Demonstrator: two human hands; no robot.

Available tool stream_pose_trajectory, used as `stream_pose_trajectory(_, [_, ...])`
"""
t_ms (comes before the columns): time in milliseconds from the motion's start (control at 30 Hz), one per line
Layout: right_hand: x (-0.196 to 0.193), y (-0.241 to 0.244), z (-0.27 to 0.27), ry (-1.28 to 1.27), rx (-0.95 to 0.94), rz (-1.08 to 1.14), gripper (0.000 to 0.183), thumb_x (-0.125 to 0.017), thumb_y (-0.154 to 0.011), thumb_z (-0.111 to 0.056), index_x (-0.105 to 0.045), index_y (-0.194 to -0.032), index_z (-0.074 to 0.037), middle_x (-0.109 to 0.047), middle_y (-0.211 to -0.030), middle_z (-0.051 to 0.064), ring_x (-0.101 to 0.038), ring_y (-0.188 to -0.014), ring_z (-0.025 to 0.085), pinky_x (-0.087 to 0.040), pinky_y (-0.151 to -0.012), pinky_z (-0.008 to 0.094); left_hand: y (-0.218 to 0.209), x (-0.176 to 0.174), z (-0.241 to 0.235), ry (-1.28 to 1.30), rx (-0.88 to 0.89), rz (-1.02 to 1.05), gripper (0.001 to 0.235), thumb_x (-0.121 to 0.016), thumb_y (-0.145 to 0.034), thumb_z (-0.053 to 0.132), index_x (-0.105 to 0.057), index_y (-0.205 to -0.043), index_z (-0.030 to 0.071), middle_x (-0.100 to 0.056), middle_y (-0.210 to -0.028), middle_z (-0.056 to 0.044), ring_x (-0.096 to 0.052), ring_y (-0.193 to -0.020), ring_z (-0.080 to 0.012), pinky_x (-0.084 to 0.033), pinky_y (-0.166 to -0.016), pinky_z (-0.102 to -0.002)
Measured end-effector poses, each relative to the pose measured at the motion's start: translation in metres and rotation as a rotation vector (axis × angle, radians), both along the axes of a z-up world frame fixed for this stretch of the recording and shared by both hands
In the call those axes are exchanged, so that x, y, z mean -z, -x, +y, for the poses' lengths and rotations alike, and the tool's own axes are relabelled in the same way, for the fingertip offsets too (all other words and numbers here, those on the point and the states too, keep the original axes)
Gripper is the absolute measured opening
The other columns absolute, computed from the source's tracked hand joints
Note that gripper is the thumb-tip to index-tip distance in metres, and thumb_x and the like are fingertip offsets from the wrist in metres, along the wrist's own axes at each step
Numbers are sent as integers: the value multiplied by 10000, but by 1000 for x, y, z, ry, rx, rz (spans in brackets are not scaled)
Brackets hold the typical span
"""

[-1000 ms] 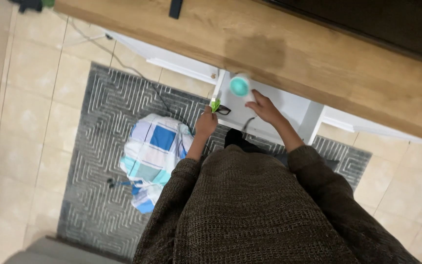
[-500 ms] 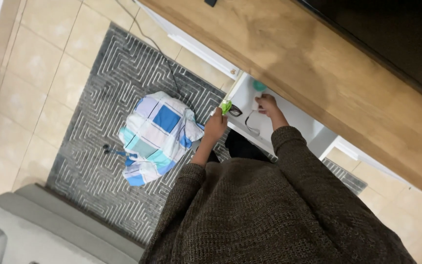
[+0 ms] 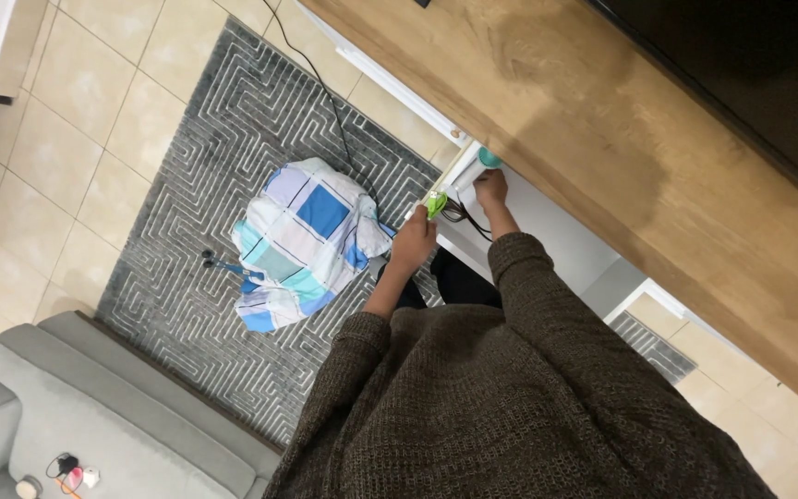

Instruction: The person picks up scattered items from the sofa and floor, including a hair brush, a scrunchie, charging cables, a power bank, small boxes, and a hair straightener, and places them one by one into an open drawer of a white cabinet under a wooden TV stand. They arrange the items inside the drawer and handle a paper bag near the end.

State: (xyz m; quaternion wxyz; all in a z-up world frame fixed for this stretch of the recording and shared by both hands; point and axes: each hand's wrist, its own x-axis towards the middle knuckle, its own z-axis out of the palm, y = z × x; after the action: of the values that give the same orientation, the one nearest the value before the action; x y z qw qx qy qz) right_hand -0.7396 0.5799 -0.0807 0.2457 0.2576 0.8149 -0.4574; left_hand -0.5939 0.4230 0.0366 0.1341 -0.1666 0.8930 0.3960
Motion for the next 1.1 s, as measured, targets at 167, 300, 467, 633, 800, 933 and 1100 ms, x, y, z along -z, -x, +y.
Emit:
stream_pose_trajectory(167, [1,-3,1,83,135,-10,816,-732,-809,-14,-302,-1499,-93,-728,-1141,146,-706,-1033,258,-555,-879,367,2,0,3,13,13,-30,279,-551,-973,219,-473,-1182,52,-682,-1100,-254,-661,-957,-463,-508,-813,-563])
stream_pose_trajectory(300, [0,-8,6,151,58,69,935,-767,-764,21,-266,-1544,-100,-729,-1164,126,-715,-1055,238,-564,-907,367,2,-1,5,17,20,-19,280,-542,-971,217,-476,-1193,58,-666,-1166,-241,-654,-1007,-451,-506,-837,-553])
stream_pose_trajectory(467, [-8,-20,31,121,-110,8,801,-732,-789,-62,-353,-1490,-138,-709,-1078,124,-704,-928,292,-578,-820,418,0,-1,8,-3,36,-21,259,-534,-981,219,-479,-1174,55,-653,-1199,-230,-646,-1038,-446,-508,-840,-547])
stream_pose_trajectory(633, [-23,-65,71,-224,-742,-49,538,-845,-774,-249,-624,-1242,-103,-682,-1152,171,-669,-1049,327,-543,-888,433,0,-3,7,8,66,6,271,-543,-980,218,-485,-1179,43,-655,-1181,-245,-644,-1025,-452,-507,-839,-551])
stream_pose_trajectory(800, [-32,-99,78,-441,-974,-67,225,-665,-909,-138,-665,-1124,-75,-613,-1300,187,-660,-1115,347,-567,-864,452,1,-12,13,-12,84,-87,299,-544,-970,225,-506,-1219,64,-693,-1072,-253,-661,-973,-458,-501,-841,-563])
stream_pose_trajectory(933, [-26,-84,79,-482,-1001,-2,173,-550,-963,-55,-702,-1046,-46,-693,-1198,187,-692,-1065,358,-574,-851,478,-5,-10,17,-30,85,-31,300,-553,-975,227,-499,-1206,44,-690,-1050,-272,-657,-959,-474,-503,-831,-566])
stream_pose_trajectory(1100, [-10,-7,88,-404,-731,185,197,-635,-954,-173,-727,-1065,-38,-745,-1150,161,-696,-1125,329,-537,-1022,441,-4,-16,13,-80,68,-46,300,-556,-977,234,-517,-1207,46,-689,-1026,-276,-660,-954,-468,-502,-821,-558])
